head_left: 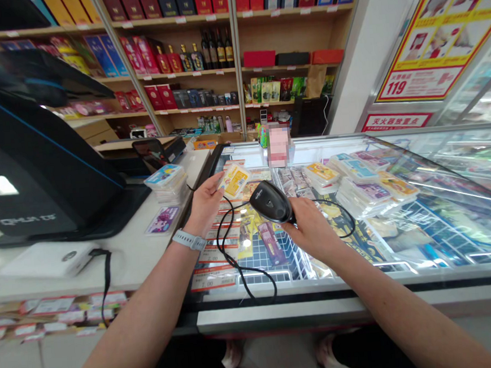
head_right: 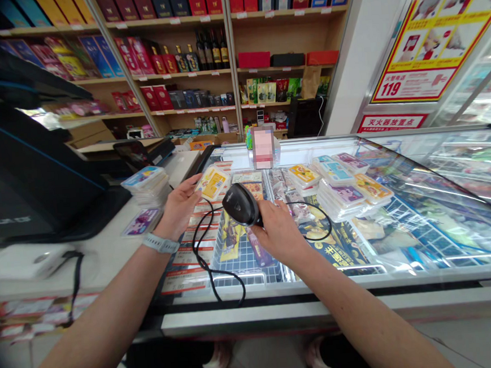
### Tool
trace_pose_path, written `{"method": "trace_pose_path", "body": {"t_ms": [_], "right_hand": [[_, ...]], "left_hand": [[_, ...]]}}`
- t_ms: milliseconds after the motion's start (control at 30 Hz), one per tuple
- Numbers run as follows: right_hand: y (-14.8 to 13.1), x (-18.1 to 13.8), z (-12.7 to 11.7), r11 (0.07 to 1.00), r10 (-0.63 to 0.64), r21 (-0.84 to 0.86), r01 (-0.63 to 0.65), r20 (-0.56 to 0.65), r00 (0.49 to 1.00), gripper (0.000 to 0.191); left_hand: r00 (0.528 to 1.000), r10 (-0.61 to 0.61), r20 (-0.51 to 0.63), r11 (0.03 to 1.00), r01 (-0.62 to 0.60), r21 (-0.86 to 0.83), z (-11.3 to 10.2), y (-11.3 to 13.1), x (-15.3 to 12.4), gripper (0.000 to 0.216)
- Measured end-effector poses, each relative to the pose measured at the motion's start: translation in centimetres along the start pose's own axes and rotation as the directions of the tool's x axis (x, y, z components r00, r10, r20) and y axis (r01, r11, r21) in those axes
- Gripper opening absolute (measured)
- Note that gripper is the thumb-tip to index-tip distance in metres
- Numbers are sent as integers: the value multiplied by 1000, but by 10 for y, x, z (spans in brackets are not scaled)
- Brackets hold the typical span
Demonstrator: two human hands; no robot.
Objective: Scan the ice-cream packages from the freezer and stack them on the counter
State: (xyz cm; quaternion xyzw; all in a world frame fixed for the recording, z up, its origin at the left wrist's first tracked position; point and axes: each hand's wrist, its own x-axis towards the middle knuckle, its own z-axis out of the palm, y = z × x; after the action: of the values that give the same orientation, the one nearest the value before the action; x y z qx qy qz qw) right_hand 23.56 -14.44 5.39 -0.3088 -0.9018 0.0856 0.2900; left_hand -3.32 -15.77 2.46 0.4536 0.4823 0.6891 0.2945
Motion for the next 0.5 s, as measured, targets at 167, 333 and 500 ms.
{"method": "trace_pose_path", "body": {"t_ms": [167, 333, 500], "right_hand": [[0, 0, 0, 1000, -17, 24, 18, -31, 999, 14], [0, -1, -1, 1000, -25, 17, 26, -40, 999, 14], [-3, -1, -4, 1000, -13, 21, 14, -44, 999, 11]], "left_hand": [[997, 73, -24, 988, -69, 141, 1, 7, 2, 53], [969, 245, 36, 779, -219, 587, -15, 51, -5, 43], [927, 351, 130, 321, -250, 914, -53, 88, -46, 44]]}}
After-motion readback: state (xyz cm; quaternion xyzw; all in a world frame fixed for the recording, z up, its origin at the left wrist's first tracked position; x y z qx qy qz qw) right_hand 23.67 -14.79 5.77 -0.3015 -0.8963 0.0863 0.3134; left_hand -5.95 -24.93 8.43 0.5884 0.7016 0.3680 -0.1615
